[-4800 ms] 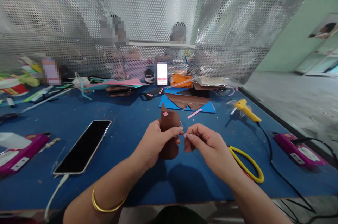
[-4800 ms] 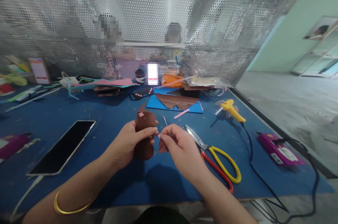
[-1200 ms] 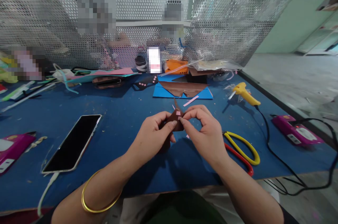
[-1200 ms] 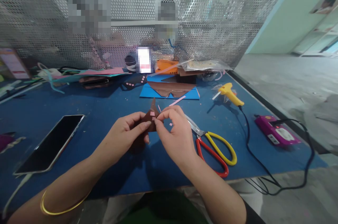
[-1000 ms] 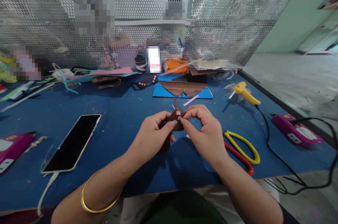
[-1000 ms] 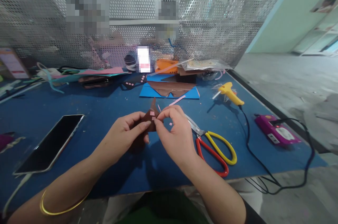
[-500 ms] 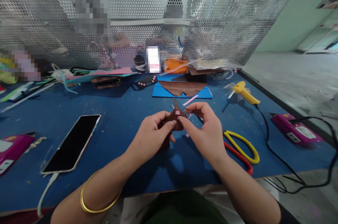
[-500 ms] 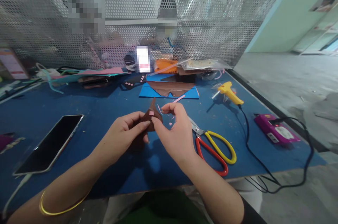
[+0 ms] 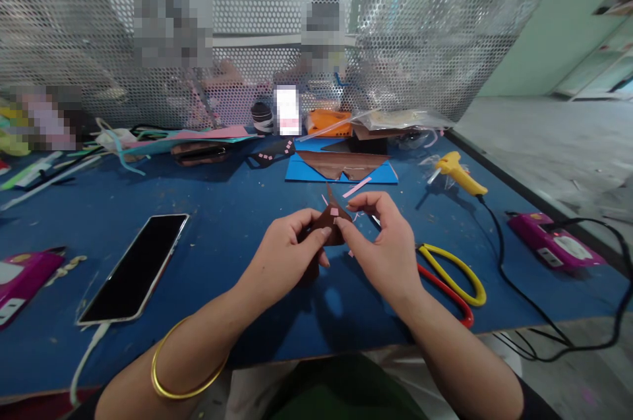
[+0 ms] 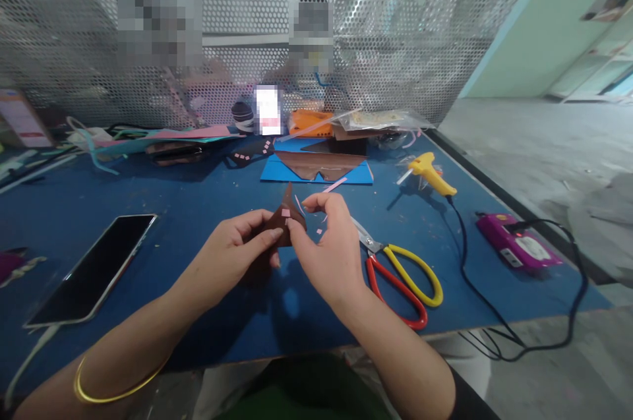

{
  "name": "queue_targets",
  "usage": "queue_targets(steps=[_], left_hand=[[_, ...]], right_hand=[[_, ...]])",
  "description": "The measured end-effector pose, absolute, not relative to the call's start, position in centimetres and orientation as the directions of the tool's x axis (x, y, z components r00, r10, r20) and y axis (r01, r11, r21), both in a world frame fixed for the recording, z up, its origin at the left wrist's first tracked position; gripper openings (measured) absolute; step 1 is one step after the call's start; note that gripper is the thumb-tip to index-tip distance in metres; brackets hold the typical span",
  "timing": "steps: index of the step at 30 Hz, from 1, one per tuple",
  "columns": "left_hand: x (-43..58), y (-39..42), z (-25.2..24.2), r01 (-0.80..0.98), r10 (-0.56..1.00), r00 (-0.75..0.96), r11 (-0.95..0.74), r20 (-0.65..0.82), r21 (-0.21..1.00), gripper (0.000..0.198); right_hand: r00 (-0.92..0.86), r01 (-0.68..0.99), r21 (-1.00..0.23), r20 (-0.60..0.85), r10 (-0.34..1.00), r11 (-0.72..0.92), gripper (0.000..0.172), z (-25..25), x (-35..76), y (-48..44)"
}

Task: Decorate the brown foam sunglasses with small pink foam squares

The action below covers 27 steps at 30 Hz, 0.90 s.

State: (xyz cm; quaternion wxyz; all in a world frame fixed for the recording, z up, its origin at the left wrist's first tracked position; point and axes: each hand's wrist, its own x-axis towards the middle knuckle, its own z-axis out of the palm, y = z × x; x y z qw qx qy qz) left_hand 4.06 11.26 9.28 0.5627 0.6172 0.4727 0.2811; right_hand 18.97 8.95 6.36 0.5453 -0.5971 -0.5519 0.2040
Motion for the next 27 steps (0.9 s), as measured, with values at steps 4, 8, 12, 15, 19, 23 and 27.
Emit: queue_targets(steps=[4, 8, 12, 15, 19, 23, 27], left_hand=[[4.07, 11.29, 9.20, 0.276, 0.902, 0.390, 0.078, -0.185, 0.958, 0.021], [4.05, 11.32, 9.17, 0.288, 0.903, 0.394, 0.055, -0.171, 0.956, 0.022], [4.04, 11.36, 9.11, 0.286, 0.904, 0.394, 0.053, -0.168, 0.957, 0.019], [4.01, 11.38, 9.01, 0.278, 0.900, 0.399, 0.064, -0.176, 0.959, 0.020], [4.02, 11.36, 9.03, 0.292, 0.901, 0.396, 0.057, -0.175, 0.955, 0.023], [4.05, 11.28, 9.25, 0.298, 0.906, 0.381, 0.068, -0.184, 0.952, 0.022], [3.92, 11.31, 9.42, 0.280, 0.909, 0.370, 0.090, -0.194, 0.956, 0.022]], right_hand=[[0.322, 0.433, -0.877, 0.368, 0.872, 0.210, 0.020, 6.36, 19.03, 8.98], [0.319, 0.429, -0.879, 0.361, 0.876, 0.206, 0.020, 6.40, 19.10, 8.93], [0.306, 0.477, -0.847, 0.411, 0.859, 0.235, 0.021, 6.32, 19.07, 8.85], [0.291, 0.518, -0.815, 0.452, 0.843, 0.259, 0.019, 6.27, 18.97, 8.86], [0.285, 0.526, -0.801, 0.482, 0.828, 0.286, 0.021, 6.28, 18.86, 8.79], [0.305, 0.466, -0.831, 0.474, 0.826, 0.305, 0.022, 6.42, 19.00, 8.50], [0.415, 0.415, -0.826, 0.545, 0.729, 0.381, 0.023, 6.53, 19.51, 8.39]])
